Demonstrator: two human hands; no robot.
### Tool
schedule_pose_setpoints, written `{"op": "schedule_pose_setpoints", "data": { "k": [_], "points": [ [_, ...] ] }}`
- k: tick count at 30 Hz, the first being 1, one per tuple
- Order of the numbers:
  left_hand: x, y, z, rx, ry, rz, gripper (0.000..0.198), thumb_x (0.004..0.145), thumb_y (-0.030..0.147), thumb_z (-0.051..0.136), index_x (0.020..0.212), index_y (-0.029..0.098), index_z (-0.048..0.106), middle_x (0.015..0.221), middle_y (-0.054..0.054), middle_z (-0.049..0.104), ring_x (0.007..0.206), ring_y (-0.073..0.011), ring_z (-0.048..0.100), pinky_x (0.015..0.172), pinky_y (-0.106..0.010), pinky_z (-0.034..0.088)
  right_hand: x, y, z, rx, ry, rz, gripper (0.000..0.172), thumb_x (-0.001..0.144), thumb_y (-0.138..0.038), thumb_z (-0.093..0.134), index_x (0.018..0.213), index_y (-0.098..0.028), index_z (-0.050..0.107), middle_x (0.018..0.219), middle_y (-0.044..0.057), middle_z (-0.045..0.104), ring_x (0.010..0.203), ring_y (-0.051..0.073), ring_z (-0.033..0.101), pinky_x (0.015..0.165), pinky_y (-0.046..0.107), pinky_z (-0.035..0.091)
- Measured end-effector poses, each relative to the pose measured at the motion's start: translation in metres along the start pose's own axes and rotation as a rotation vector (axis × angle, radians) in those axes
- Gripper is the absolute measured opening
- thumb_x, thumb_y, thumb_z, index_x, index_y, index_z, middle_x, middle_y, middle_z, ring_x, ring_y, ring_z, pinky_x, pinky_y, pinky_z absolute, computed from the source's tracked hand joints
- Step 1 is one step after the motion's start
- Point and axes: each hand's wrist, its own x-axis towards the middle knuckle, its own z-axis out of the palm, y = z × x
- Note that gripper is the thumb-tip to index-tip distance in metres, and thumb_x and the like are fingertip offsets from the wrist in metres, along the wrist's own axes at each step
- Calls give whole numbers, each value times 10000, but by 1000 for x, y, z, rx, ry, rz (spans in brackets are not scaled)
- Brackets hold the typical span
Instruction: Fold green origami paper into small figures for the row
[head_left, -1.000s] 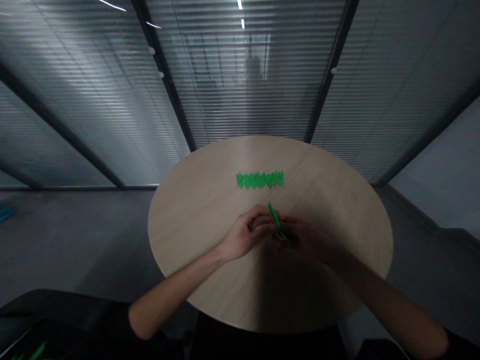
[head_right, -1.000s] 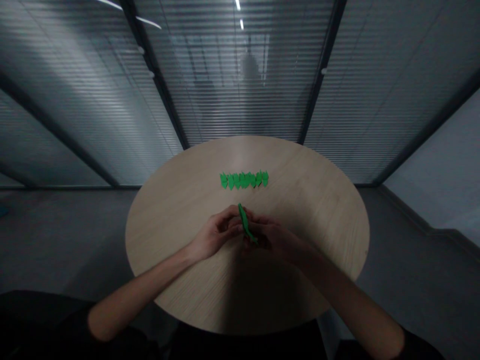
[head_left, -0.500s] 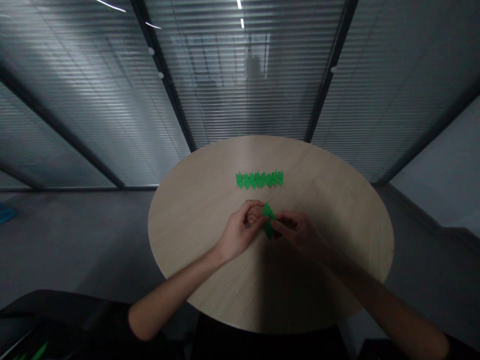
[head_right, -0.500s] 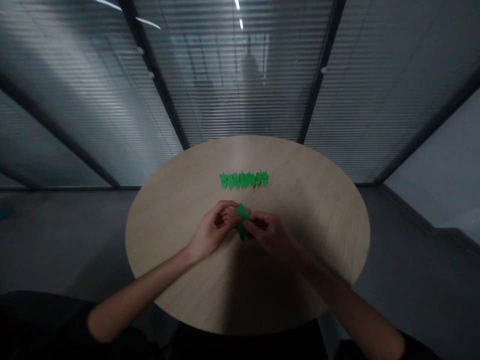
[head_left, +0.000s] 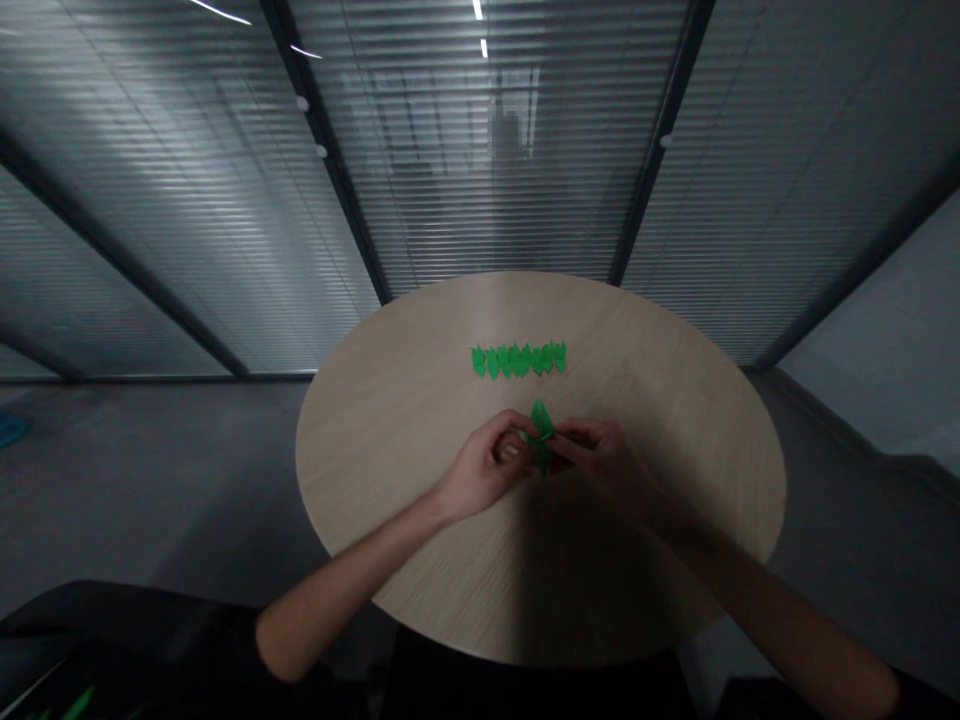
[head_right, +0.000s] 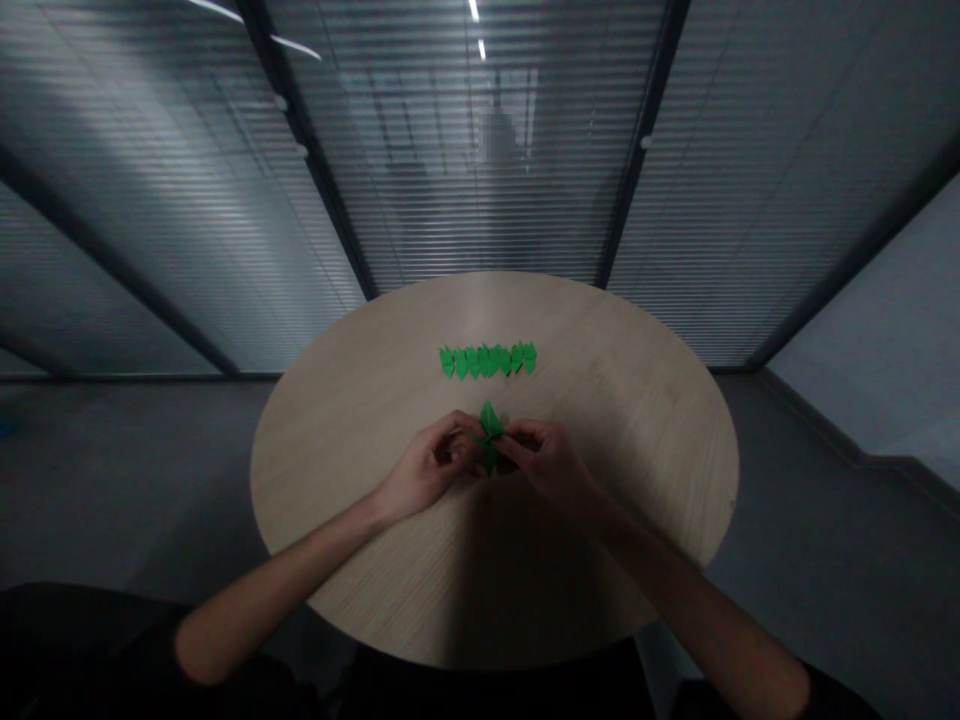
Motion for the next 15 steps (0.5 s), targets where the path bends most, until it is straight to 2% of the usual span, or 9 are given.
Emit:
{"op": "schedule_pose_setpoints", "data": {
  "k": [4,8,15],
  "points": [
    [2,2,0,-25,63,5,250,964,374,581,923,129,614,783,-56,656,679,-127,645,636,-256,564,-2,-2,2,12,-19,-9,240,813,-414,759,824,-173,757,757,39,737,686,156,683,673,285,554],
    [5,2,-1,24,165,-6,241,885,361,693,810,142,626,705,-26,638,607,-109,616,562,-226,515,-3,-4,4,14,-64,-38,224,848,-406,721,849,-186,763,821,43,747,761,169,705,776,321,574],
    [5,4,1,67,242,13,135,808,246,758,876,155,685,797,-27,676,631,-102,600,540,-201,499,-1,-3,1,103,-106,-15,303,853,-483,686,864,-189,756,829,55,738,744,180,710,785,353,595]
  ]
}}
